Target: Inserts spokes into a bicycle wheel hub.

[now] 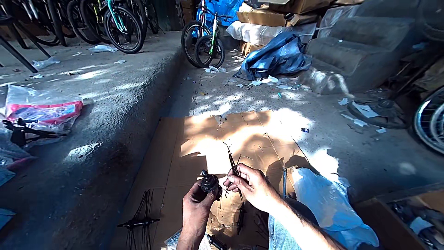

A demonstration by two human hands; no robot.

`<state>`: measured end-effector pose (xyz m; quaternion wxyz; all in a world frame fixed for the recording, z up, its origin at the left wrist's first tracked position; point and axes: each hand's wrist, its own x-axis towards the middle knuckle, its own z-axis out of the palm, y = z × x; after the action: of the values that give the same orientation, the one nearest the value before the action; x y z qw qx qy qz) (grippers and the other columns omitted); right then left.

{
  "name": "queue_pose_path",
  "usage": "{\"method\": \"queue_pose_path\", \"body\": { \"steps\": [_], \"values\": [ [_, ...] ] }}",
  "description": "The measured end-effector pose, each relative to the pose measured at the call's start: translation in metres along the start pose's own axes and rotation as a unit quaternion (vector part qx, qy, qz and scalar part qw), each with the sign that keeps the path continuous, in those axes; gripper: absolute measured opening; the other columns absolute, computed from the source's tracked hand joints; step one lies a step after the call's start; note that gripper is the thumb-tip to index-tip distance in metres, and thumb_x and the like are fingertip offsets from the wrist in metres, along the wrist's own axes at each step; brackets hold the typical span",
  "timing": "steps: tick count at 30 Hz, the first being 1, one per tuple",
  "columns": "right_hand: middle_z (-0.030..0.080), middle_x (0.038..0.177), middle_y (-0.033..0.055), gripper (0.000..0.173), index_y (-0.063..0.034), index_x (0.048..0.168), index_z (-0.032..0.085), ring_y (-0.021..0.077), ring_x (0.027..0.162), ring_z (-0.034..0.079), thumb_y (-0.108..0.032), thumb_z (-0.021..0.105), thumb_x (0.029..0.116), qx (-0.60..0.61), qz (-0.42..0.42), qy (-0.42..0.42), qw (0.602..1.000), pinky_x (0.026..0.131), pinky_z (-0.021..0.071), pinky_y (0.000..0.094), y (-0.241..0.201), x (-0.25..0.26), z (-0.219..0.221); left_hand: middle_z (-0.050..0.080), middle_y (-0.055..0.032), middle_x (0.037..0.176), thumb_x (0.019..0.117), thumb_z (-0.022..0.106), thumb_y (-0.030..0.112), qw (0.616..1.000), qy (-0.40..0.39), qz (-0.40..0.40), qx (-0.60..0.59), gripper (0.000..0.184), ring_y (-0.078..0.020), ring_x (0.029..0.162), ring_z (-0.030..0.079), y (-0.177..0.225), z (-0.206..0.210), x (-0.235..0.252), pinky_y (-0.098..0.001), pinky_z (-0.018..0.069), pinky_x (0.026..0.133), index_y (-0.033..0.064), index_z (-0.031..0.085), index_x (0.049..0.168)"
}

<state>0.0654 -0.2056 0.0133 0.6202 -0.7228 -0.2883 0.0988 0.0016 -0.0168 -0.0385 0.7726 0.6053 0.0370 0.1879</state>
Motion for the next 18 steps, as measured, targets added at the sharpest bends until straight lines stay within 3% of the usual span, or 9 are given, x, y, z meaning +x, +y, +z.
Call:
{"method": "queue_pose_path", "body": {
  "steps": [4,8,11,13,15,16,18],
  "values": [
    [0.077,0.098,0.0032,0.021,-0.0072,0.108,0.07,0.0162,0.086,0.076,-0.024,0.058,0.1061,-0.002,0.034,0.031,0.999,0.079,0.0662,0.032,0.003,0.003,0.001,0.073,-0.0183,0.099,0.0827,0.074,0.004,0.999,-0.038,-0.003,0.01,0.032,-0.0237,0.086,0.073,0.002,-0.001,-0.001,-0.0353,0.0623,0.077,-0.0074,0.066,0.112],
    [0.076,0.096,0.0107,0.023,-0.0027,0.106,0.072,0.0234,0.082,0.077,-0.023,0.061,0.1045,0.066,0.059,0.063,0.994,0.073,0.0672,0.038,0.001,0.007,-0.012,0.071,-0.0198,0.115,0.084,0.076,0.007,0.987,-0.16,-0.029,-0.001,0.04,-0.0261,0.095,0.072,0.003,-0.004,-0.006,-0.038,0.062,0.082,-0.0067,0.067,0.121],
    [0.074,0.089,0.0099,0.026,-0.0012,0.103,0.074,0.0199,0.075,0.073,-0.022,0.06,0.1049,0.077,0.042,0.042,0.995,0.067,0.0648,0.0347,0.008,0.007,-0.016,0.073,-0.0166,0.108,0.0846,0.077,0.004,0.978,-0.208,-0.035,0.001,0.035,-0.0238,0.093,0.073,0.002,0.0,-0.01,-0.0381,0.0628,0.081,-0.0049,0.069,0.118],
    [0.069,0.081,0.0039,0.026,-0.0043,0.103,0.075,0.0106,0.06,0.062,-0.024,0.058,0.1056,0.066,0.051,0.019,0.996,0.055,0.0555,0.0254,0.01,0.007,-0.018,0.074,-0.0166,0.107,0.0855,0.076,0.004,0.977,-0.208,-0.039,0.011,0.033,-0.0241,0.092,0.073,0.001,0.001,-0.01,-0.0386,0.0629,0.082,-0.0048,0.07,0.116],
    [0.055,0.072,-0.0017,0.027,-0.0084,0.11,0.074,0.0057,0.051,0.044,-0.028,0.055,0.1067,0.098,0.095,0.015,0.991,0.045,0.0382,0.021,0.008,0.006,-0.022,0.073,-0.0174,0.108,0.0858,0.076,0.004,0.98,-0.193,-0.047,0.016,0.032,-0.0253,0.095,0.073,0.001,0.001,-0.009,-0.0393,0.063,0.084,-0.0054,0.07,0.116],
    [0.047,0.07,-0.0036,0.029,-0.0104,0.116,0.072,0.0053,0.05,0.037,-0.03,0.052,0.1073,0.124,0.121,0.024,0.984,0.044,0.0321,0.0212,0.006,0.005,-0.024,0.074,-0.0179,0.108,0.0859,0.075,0.004,0.981,-0.186,-0.049,0.018,0.031,-0.0257,0.096,0.073,0.002,0.001,-0.009,-0.0395,0.063,0.085,-0.0058,0.07,0.115],
    [0.043,0.07,-0.0055,0.03,-0.015,0.121,0.07,0.0048,0.05,0.035,-0.032,0.048,0.108,0.113,0.138,0.098,0.979,0.045,0.0299,0.0216,0.003,0.005,-0.03,0.074,-0.0174,0.107,0.0848,0.075,0.003,0.983,-0.174,-0.054,0.029,0.031,-0.0258,0.095,0.073,0.003,0.0,-0.01,-0.0393,0.0633,0.084,-0.0054,0.071,0.114]
  ]
}}
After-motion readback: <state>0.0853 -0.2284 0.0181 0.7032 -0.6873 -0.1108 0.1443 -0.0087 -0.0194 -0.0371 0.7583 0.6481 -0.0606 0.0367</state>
